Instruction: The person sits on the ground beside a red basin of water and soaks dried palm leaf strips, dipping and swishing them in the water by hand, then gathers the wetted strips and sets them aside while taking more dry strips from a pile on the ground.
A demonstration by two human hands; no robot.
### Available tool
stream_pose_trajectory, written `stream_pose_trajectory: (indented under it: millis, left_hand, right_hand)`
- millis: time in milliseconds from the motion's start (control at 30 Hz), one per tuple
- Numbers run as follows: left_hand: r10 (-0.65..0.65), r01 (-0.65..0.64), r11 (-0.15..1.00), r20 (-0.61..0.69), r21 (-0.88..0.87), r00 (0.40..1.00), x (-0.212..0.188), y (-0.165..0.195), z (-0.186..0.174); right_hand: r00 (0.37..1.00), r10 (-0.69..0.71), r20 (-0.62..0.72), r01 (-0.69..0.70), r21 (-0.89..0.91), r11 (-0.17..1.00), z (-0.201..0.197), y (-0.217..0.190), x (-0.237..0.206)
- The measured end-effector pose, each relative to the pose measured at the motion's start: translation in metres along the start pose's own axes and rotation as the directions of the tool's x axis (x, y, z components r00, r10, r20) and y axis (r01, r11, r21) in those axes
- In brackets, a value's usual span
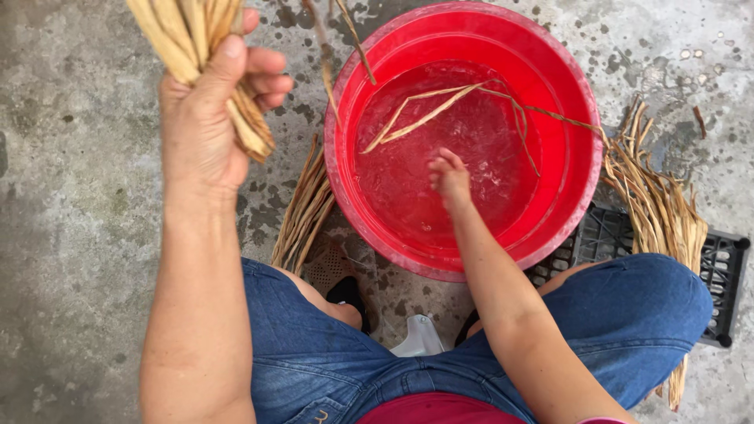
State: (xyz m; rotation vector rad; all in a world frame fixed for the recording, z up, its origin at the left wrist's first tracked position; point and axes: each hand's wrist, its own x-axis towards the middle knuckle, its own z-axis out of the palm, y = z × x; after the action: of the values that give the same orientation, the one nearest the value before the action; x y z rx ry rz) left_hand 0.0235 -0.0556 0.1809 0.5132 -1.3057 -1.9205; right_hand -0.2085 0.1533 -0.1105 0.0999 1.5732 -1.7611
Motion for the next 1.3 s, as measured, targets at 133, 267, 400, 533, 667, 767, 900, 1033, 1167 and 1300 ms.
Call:
stream_pose_trajectory:
  millis: [133, 267, 400, 533, 667, 767, 900, 1033, 1167, 1300]
  left_hand:
    - [-0.01, 0.008, 0.998, -0.03, -0.07, 0.999, 0.016, -0.022, 0.001]
    - [-0.05, 0.048, 0.997, -0.032, -0.063, 0.998, 0.026, -0.041, 0.004]
    - [-0.11, 0.11, 0.994, 0.01, 0.001, 0.994, 0.032, -0.054, 0.009]
    - [-0.142, 0.141, 0.99, 0.009, 0.025, 0.99, 0.032, -0.066, 0.011]
    - [-0.202, 0.198, 0.973, 0.026, 0.116, 0.979, 0.032, -0.086, 0.015]
    - [-0.328, 0.317, 0.923, 0.019, 0.217, 0.944, 0.028, -0.112, 0.023]
    - [-0.479, 0.439, 0.832, 0.039, 0.34, 0.877, 0.014, -0.157, 0.045]
    - [-0.463, 0.226, 0.499, 0.036, 0.837, 0.886, -0.007, -0.192, 0.069]
    - [-0.221, -0.157, 0.381, 0.254, 0.911, 0.942, -0.023, -0.198, 0.077]
    - [-0.351, -0.075, 0.302, 0.184, 0.95, 0.918, -0.03, -0.191, 0.079]
  right_hand:
    - [0.987, -0.045, 0.157, 0.101, -0.375, 0.922, 0.062, -0.003, 0.015]
    - [0.923, -0.089, 0.374, 0.262, -0.442, 0.858, 0.093, -0.007, 0.038]
    - [0.93, 0.07, 0.36, 0.067, -0.354, 0.933, 0.094, 0.006, 0.048]
    - [0.959, 0.165, 0.231, -0.117, -0.209, 0.971, 0.055, 0.032, 0.038]
    - [0.981, 0.144, -0.129, -0.193, -0.58, 0.791, 0.004, 0.05, 0.016]
    - [0.976, 0.212, 0.045, -0.137, -0.626, 0.767, -0.021, 0.043, 0.006]
    - [0.943, 0.196, 0.269, -0.13, -0.246, 0.961, -0.022, 0.007, -0.008]
    - [0.938, 0.043, 0.345, -0.145, 0.274, 0.951, 0.007, -0.025, -0.034]
    - [0.924, -0.126, 0.362, -0.03, 0.395, 0.918, 0.025, -0.037, -0.066]
    - [0.93, -0.085, 0.358, -0.034, 0.313, 0.949, 0.022, -0.038, -0.077]
